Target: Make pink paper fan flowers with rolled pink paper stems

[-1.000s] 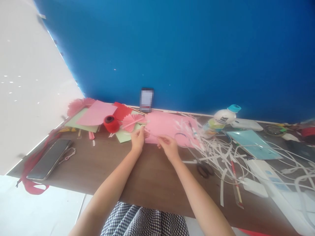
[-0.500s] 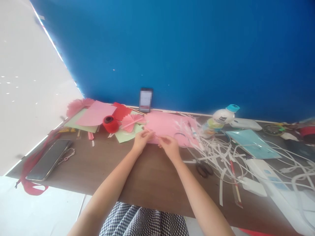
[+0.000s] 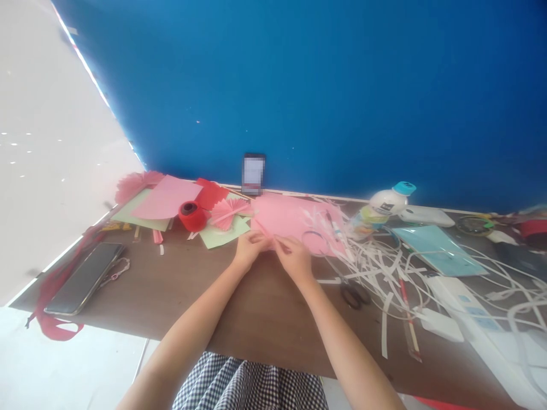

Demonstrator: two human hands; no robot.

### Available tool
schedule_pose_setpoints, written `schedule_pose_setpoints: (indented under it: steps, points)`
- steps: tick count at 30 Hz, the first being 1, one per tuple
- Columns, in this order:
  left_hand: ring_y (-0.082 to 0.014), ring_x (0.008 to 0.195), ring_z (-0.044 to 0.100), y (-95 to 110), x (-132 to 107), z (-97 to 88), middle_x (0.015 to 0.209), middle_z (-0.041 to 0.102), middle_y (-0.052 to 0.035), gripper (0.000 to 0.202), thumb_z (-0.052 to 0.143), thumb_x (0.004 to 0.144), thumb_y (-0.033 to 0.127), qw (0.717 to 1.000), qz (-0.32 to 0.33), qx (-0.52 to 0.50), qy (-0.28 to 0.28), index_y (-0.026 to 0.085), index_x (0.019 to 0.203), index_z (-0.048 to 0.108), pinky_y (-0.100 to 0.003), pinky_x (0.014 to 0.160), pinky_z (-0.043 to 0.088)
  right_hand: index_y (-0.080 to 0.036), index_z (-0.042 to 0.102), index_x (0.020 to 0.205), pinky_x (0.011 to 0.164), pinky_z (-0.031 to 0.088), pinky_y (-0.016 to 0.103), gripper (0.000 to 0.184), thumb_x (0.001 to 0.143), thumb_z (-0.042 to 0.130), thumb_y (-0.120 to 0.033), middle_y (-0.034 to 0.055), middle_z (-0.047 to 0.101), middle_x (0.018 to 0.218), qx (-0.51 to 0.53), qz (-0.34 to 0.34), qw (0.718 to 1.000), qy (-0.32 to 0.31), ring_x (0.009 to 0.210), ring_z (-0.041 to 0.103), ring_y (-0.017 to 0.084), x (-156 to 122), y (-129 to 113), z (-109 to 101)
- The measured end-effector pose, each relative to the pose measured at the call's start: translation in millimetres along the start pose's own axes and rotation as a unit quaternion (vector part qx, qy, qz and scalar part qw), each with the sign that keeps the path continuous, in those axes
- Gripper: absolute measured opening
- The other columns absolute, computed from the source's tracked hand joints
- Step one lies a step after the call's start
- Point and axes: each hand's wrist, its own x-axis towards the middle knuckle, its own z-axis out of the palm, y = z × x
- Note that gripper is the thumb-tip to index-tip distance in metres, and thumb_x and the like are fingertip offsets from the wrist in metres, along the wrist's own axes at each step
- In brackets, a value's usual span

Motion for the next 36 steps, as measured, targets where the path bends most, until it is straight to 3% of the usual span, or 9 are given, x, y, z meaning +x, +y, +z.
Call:
schedule_pose_setpoints:
  steps: [4, 13, 20, 25, 32, 36]
  points:
    - [-0.0188, 0.067, 0.063, -4, 1, -1.3, 0.068, 0.066, -0.0067, 0.030, 0.073, 0.053, 0.029, 1.000, 0.008, 0.016, 0.003, 0.009, 0.072, 0.060, -0.035, 0.071, 0.051, -0.021, 0.067, 0.084, 0.064, 0.043, 0.024, 0.022, 0.081, 0.045, -0.023, 0.0040, 0.065, 0.077, -0.067, -0.068, 0.995, 0.018, 0.069, 0.057, 0.014, 1, -1, -1]
    - [-0.0188, 0.069, 0.063, 0, -3, 3.2, 0.069, 0.066, -0.0067, 0.027, 0.069, 0.059, 0.031, 0.996, 0.042, 0.073, 0.018, 0.010, 0.075, 0.063, -0.032, 0.070, 0.050, -0.017, 0.065, 0.078, 0.057, 0.035, 0.024, 0.024, 0.083, 0.042, -0.020, 0.0035, 0.055, 0.063, -0.164, -0.116, 0.979, 0.034, 0.061, 0.048, 0.013, 0, -3, 2]
    - [-0.0173, 0.069, 0.062, -1, -4, 5.5, 0.068, 0.065, -0.0050, 0.023, 0.067, 0.059, 0.027, 0.997, 0.051, 0.054, 0.036, 0.011, 0.075, 0.063, -0.030, 0.068, 0.050, -0.012, 0.061, 0.094, 0.057, 0.032, 0.028, 0.024, 0.085, 0.039, -0.015, 0.0056, 0.054, 0.062, -0.254, -0.204, 0.945, 0.030, 0.061, 0.045, 0.015, -1, -4, 7]
    - [-0.0156, 0.066, 0.061, 0, -4, 5.4, 0.066, 0.064, -0.0030, 0.020, 0.066, 0.059, 0.024, 0.998, 0.042, 0.022, 0.037, 0.012, 0.075, 0.062, -0.030, 0.067, 0.050, -0.014, 0.057, 0.103, 0.060, 0.034, 0.029, 0.028, 0.086, 0.035, -0.015, 0.0083, 0.058, 0.072, -0.246, -0.215, 0.945, 0.019, 0.067, 0.049, 0.016, -4, -2, 9]
    - [-0.0158, 0.068, 0.060, 3, -4, 5.8, 0.065, 0.063, -0.0035, 0.019, 0.066, 0.058, 0.025, 0.999, 0.005, 0.005, 0.040, 0.011, 0.070, 0.061, -0.031, 0.068, 0.051, -0.010, 0.058, 0.098, 0.059, 0.034, 0.029, 0.024, 0.085, 0.037, -0.011, 0.0085, 0.058, 0.073, -0.279, -0.224, 0.934, 0.000, 0.067, 0.049, 0.016, -4, -5, 10]
    - [-0.0149, 0.065, 0.059, 1, -2, 3.9, 0.062, 0.061, -0.0022, 0.017, 0.064, 0.061, 0.027, 0.999, 0.019, 0.040, 0.029, 0.011, 0.065, 0.060, -0.029, 0.065, 0.051, -0.010, 0.058, 0.098, 0.060, 0.034, 0.030, 0.026, 0.086, 0.035, -0.011, 0.0090, 0.058, 0.073, -0.277, -0.213, 0.937, -0.011, 0.068, 0.050, 0.017, -4, -8, 11]
